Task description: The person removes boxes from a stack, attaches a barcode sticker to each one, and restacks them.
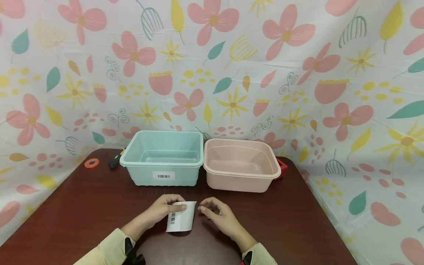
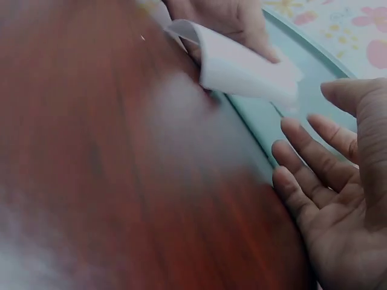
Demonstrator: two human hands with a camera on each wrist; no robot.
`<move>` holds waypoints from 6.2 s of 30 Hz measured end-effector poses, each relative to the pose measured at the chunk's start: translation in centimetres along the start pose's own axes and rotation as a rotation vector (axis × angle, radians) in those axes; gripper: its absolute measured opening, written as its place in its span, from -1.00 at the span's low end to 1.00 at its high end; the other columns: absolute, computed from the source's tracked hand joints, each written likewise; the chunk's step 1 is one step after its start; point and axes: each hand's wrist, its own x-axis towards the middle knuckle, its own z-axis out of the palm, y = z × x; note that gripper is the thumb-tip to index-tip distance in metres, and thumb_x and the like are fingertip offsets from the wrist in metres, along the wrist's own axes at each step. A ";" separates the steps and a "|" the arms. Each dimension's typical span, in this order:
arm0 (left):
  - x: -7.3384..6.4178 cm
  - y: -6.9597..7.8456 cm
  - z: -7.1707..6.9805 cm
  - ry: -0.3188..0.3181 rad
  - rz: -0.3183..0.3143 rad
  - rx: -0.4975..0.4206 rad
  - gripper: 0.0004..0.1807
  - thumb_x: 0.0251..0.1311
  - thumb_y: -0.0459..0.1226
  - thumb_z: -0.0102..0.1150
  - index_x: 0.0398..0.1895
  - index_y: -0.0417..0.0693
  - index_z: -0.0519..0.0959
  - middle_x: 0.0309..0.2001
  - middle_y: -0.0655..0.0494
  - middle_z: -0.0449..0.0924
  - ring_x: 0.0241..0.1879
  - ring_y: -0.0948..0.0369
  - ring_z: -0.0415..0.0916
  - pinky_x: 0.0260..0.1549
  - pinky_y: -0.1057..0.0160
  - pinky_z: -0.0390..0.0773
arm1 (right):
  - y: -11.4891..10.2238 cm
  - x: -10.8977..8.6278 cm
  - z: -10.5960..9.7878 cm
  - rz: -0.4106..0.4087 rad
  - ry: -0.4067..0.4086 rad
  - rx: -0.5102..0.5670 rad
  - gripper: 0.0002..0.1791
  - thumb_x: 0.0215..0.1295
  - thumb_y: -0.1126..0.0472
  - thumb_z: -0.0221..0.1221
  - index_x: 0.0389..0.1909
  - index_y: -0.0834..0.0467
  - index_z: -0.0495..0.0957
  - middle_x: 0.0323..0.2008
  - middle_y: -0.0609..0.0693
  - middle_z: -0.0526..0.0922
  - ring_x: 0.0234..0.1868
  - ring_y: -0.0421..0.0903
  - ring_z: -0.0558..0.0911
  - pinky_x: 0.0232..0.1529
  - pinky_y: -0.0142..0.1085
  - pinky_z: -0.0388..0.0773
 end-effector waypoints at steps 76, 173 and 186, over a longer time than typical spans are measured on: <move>0.2 0.5 4.0 0.128 0.244 -0.057 -0.85 0.28 -0.23 0.34 -0.20 -0.12 0.71 -0.22 -0.02 0.68 -0.32 0.22 0.60 -0.41 0.13 0.68 | -4.1 -1.5 3.5 -0.499 0.193 -0.282 -0.86 0.28 0.52 0.24 -0.23 0.25 0.65 -0.36 0.10 0.71 -0.44 -0.27 0.58 -0.52 -0.42 0.53; -0.1 1.1 3.8 0.448 0.389 -0.263 -0.78 0.39 -0.26 0.21 -0.14 -0.30 0.62 -0.43 -0.29 0.49 -0.67 0.21 0.34 -0.76 0.26 0.42 | -0.6 0.8 2.1 0.169 -0.366 0.602 -0.46 0.66 -0.07 -0.22 0.04 0.28 0.56 -0.29 0.05 0.73 -0.39 -0.15 0.68 -0.50 -0.36 0.58; -0.1 1.0 3.7 0.407 0.398 -0.263 -0.79 0.35 -0.27 0.25 -0.13 -0.29 0.63 -0.55 -0.42 0.36 -0.71 0.17 0.32 -0.80 0.23 0.40 | 0.0 0.8 1.4 0.215 -0.169 0.781 -0.79 0.61 0.17 -0.06 -0.14 0.06 0.55 -0.31 -0.07 0.69 -0.42 -0.22 0.58 -0.41 -0.41 0.48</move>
